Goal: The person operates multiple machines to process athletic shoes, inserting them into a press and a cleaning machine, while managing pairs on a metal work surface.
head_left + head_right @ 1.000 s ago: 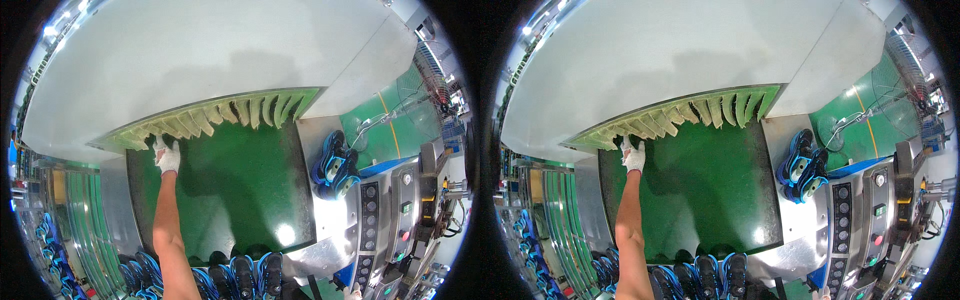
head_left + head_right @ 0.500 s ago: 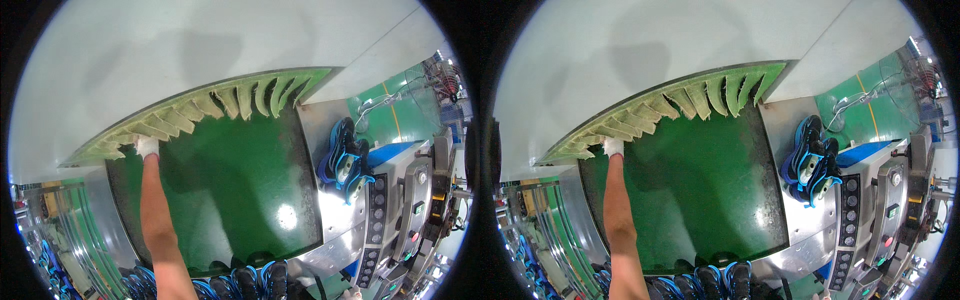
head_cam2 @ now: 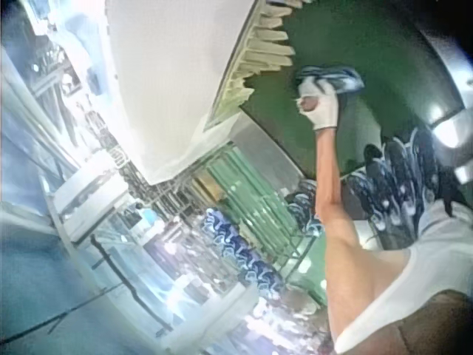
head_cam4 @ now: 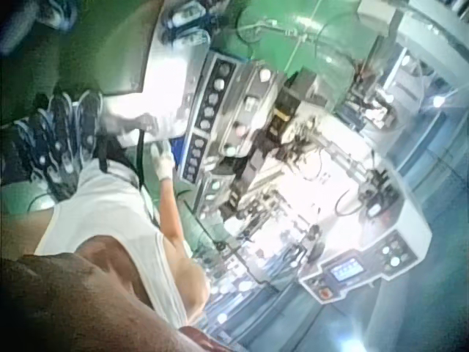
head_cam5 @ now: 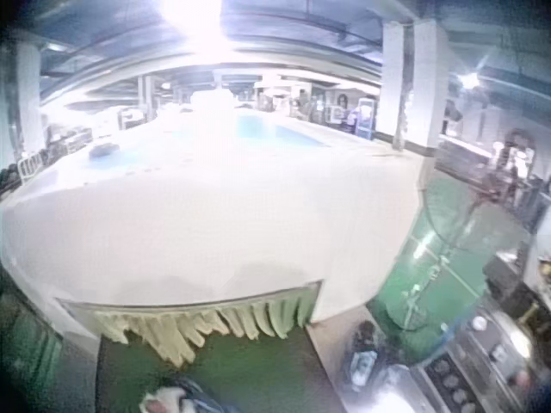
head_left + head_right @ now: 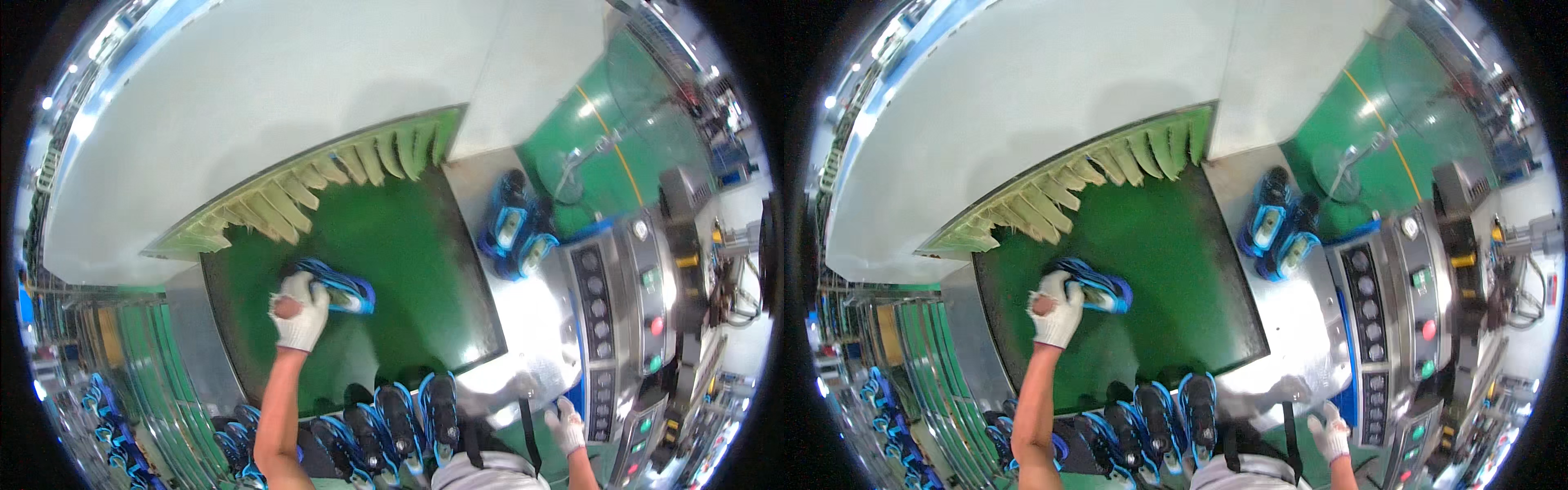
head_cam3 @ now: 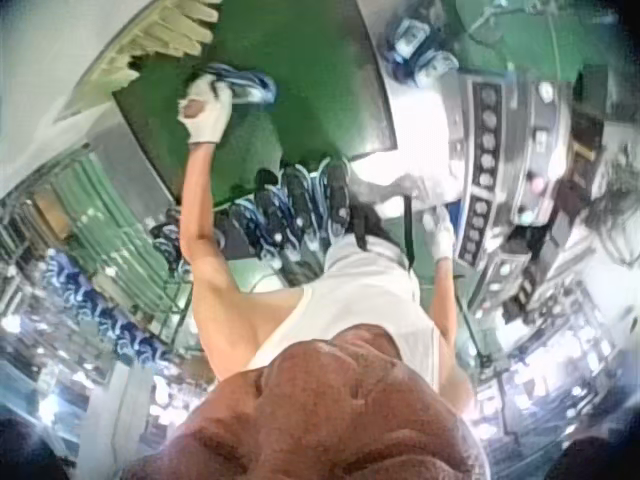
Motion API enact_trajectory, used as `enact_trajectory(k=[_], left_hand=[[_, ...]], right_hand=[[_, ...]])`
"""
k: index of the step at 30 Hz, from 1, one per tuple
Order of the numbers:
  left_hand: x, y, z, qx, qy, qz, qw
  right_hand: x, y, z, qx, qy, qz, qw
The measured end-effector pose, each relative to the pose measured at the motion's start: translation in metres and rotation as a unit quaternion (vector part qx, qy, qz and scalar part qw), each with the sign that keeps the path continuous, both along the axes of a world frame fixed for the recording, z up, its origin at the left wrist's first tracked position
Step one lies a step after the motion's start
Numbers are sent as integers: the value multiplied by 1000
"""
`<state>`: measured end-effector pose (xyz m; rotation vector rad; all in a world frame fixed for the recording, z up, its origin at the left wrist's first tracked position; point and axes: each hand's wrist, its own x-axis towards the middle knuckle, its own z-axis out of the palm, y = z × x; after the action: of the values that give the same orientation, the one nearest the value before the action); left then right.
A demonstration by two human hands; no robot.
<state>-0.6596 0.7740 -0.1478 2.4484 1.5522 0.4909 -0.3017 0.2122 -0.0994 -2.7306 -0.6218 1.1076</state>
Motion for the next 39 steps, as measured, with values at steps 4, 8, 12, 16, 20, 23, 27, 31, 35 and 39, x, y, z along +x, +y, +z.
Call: enact_trajectory(k=[4, 8, 12, 16, 20, 23, 27, 31, 35, 39], left_hand=[[48, -83, 14, -77, 91, -140, 983], [46, -95, -17, -58, 92, -131, 985], [67, -95, -8, 31, 100, -255, 961], [163, -180, 96, 34, 77, -415, 906], [272, -278, 183, -10, -38, -552, 833], [336, -326, 235, -34, -96, -586, 804], [430, -403, 295, -60, -156, -684, 710], [501, -430, 348, 87, -286, -637, 711], [552, -413, 319, 23, -275, -554, 785], [591, -423, 296, 40, -226, -553, 801]], right_hand=[[-15, 17, 11, 73, -36, 12, 997], [-33, 49, 65, 108, 16, 39, 993], [-43, 77, 85, 271, 93, 84, 954], [-62, 126, 86, 353, -53, 146, 923], [-19, 148, 55, 414, -90, 119, 898], [28, 91, 89, 499, -74, 7, 864], [101, -15, 142, 408, 102, -90, 903], [130, -130, 162, 340, 203, -254, 882], [132, -187, 194, 652, 359, -401, 534], [144, -222, 189, 719, 302, -427, 458]])
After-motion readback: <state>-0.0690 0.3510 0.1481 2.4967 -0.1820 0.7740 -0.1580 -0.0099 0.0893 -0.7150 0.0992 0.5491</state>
